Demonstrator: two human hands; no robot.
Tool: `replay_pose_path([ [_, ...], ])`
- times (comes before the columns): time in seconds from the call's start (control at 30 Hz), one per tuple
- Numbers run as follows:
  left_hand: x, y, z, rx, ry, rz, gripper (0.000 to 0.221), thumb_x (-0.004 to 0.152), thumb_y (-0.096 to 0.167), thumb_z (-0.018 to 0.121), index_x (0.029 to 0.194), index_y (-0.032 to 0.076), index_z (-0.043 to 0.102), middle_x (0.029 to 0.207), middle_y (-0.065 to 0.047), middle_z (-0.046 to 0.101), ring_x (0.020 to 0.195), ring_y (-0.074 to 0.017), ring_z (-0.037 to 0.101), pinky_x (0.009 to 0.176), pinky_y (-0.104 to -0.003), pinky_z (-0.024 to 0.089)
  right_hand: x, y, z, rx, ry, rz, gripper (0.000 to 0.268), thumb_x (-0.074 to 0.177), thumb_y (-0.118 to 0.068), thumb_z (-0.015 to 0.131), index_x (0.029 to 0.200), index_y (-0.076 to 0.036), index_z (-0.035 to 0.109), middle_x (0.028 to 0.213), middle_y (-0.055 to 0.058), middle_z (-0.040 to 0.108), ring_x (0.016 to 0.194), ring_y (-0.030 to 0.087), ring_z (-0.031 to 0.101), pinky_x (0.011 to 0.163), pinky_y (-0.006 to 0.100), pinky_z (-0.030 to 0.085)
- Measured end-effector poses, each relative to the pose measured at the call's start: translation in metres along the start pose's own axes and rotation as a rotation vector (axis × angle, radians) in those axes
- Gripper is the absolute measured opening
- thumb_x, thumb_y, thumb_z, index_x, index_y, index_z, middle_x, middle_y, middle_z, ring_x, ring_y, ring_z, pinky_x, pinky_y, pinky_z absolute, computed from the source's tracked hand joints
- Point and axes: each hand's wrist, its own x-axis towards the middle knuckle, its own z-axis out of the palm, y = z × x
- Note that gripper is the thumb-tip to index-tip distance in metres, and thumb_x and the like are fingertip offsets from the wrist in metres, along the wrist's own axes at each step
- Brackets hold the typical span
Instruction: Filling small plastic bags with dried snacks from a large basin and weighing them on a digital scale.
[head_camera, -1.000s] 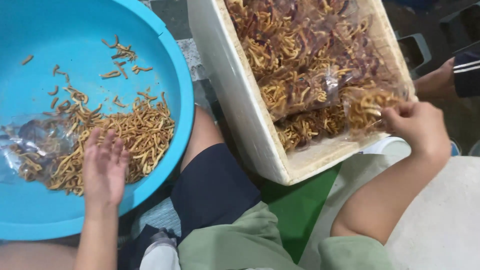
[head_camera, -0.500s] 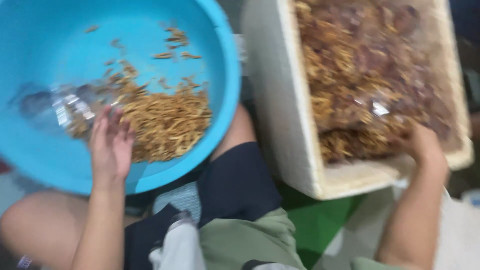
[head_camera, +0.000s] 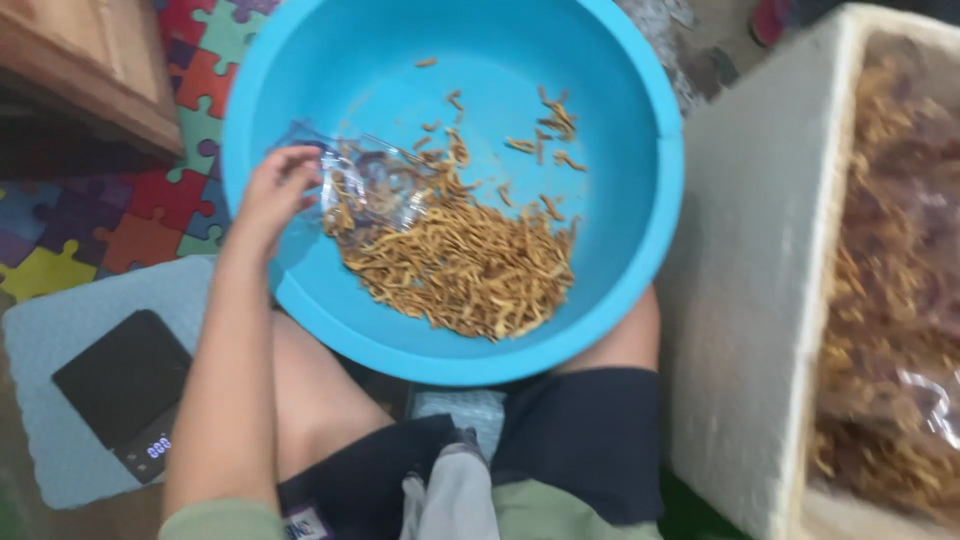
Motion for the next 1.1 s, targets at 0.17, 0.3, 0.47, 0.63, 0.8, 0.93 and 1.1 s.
replay_pose_path([
  [0.17, 0.021, -0.015, -0.002, 0.031, 0.099, 0.03, 0.026, 0.09, 0.013, 0.057, 0.116, 0.014, 0.061, 0.101, -0.007, 0.06, 0.083, -0.016, 0.06, 0.068, -0.032, 0.055, 0.094, -0.246, -0.023, 0.129, 0.041, -0.272, 0.036, 0.071, -0.03, 0.074, 0.104, -0.015, 0.07, 0.102, 0.009, 0.071, 0.098, 0.031, 0.066, 0.084, 0.046, 0.052],
  [0.3, 0.028, -0.019, -0.009, 0.348, 0.158, 0.199, 0.03, 0.086, 0.014, 0.063, 0.116, 0.015, 0.061, 0.108, -0.013, 0.058, 0.092, -0.0286, 0.065, 0.071, -0.037, 0.055, 0.204, -0.383, 0.07, 0.232, -0.346, -0.657, 0.033, 0.086, -0.026, 0.056, 0.101, 0.002, 0.065, 0.096, 0.029, 0.066, 0.098, 0.049, 0.059, 0.085, 0.058, 0.045],
  [0.47, 0.025, -0.001, -0.02, 0.582, 0.266, 0.248, 0.032, 0.084, 0.016, 0.063, 0.116, 0.017, 0.062, 0.109, -0.009, 0.055, 0.093, -0.026, 0.066, 0.074, -0.036, 0.056, 0.339, -0.463, 0.248, 0.179, -0.116, -0.639, 0.036, 0.087, -0.039, 0.06, 0.11, -0.012, 0.057, 0.106, 0.018, 0.061, 0.101, 0.043, 0.06, 0.083, 0.053, 0.051],
  [0.63, 0.021, 0.021, -0.031, 0.657, 0.251, 0.147, 0.032, 0.087, 0.015, 0.055, 0.119, 0.017, 0.057, 0.115, -0.006, 0.052, 0.102, -0.0246, 0.062, 0.079, -0.042, 0.054, 0.382, -0.49, 0.318, 0.152, -0.135, -0.41, 0.066, 0.065, -0.051, 0.075, 0.111, -0.007, 0.056, 0.096, 0.019, 0.065, 0.095, 0.043, 0.063, 0.078, 0.054, 0.053],
  [0.8, 0.025, 0.022, -0.019, 0.685, 0.2, 0.159, 0.032, 0.089, 0.021, 0.053, 0.12, 0.023, 0.056, 0.116, -0.001, 0.052, 0.103, -0.0236, 0.061, 0.078, -0.042, 0.054, 0.361, -0.486, 0.308, 0.207, -0.374, -0.252, 0.048, 0.065, -0.052, 0.073, 0.097, -0.017, 0.066, 0.092, 0.01, 0.069, 0.097, 0.034, 0.064, 0.082, 0.047, 0.052],
  [0.93, 0.029, 0.011, -0.012, 0.668, 0.105, 0.217, 0.034, 0.086, 0.019, 0.057, 0.119, 0.021, 0.057, 0.112, -0.002, 0.055, 0.101, -0.0259, 0.062, 0.078, -0.043, 0.054, 0.327, -0.479, 0.259, 0.399, -0.231, -0.376, 0.013, 0.075, -0.03, 0.069, 0.082, -0.019, 0.066, 0.079, 0.009, 0.068, 0.086, 0.036, 0.064, 0.074, 0.046, 0.05],
  [1.1, 0.02, 0.019, 0.003, 0.618, -0.049, 0.295, 0.084, 0.062, 0.014, 0.08, 0.137, 0.01, 0.041, 0.131, -0.022, 0.043, 0.12, -0.0479, 0.043, 0.097, -0.058, 0.037, 0.26, -0.498, 0.144, 0.361, -0.053, -0.822, 0.006, 0.086, -0.021, 0.063, 0.085, -0.017, 0.059, 0.106, 0.005, 0.063, 0.105, 0.033, 0.055, 0.079, 0.044, 0.042],
])
